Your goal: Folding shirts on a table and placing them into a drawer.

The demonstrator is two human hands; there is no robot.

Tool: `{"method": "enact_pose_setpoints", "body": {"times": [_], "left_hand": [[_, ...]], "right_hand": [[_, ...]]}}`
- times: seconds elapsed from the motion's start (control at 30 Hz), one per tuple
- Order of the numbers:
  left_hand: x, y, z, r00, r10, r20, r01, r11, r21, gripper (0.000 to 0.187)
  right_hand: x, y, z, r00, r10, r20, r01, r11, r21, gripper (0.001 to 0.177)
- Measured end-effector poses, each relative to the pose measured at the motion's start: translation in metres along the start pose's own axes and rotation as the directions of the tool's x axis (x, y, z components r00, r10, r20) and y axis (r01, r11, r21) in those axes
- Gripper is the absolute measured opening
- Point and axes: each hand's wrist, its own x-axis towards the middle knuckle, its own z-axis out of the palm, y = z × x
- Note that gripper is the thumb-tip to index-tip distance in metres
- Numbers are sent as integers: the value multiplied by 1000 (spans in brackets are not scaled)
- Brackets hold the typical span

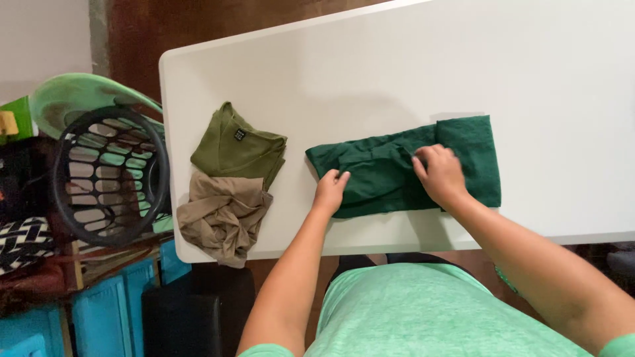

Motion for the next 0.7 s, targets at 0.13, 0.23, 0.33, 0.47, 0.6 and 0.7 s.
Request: {"method": "enact_pose_setpoints", "body": {"times": [0.13,0.23,0.33,0.47,0.6,0.7], "left_hand": [[0,-4,-1,997,-58,-44,55,996,-68,54],[-40,68,-26,990,-88,-108,84,996,-39,52],[-71,106,-42,998,-59,14,59,998,27,105],[-62,64,-26,930,267,253,-338,890,305,78],[-46,36,-13,959,271,87,-285,897,339,53],[-66,100,-24,994,104,-21,-88,923,375,49]], "right_hand": [[-30,0,-31,978,-188,-85,162,956,-243,63],[-39,38,-16,989,20,144,38,920,-389,95],[-44,80,9,979,-77,190,161,863,-479,83],[-44,91,13,971,-208,119,237,905,-353,77],[-38,70,-15,954,-216,207,271,919,-287,78],[-40,59,-50,997,-71,24,74,972,-224,59]]}}
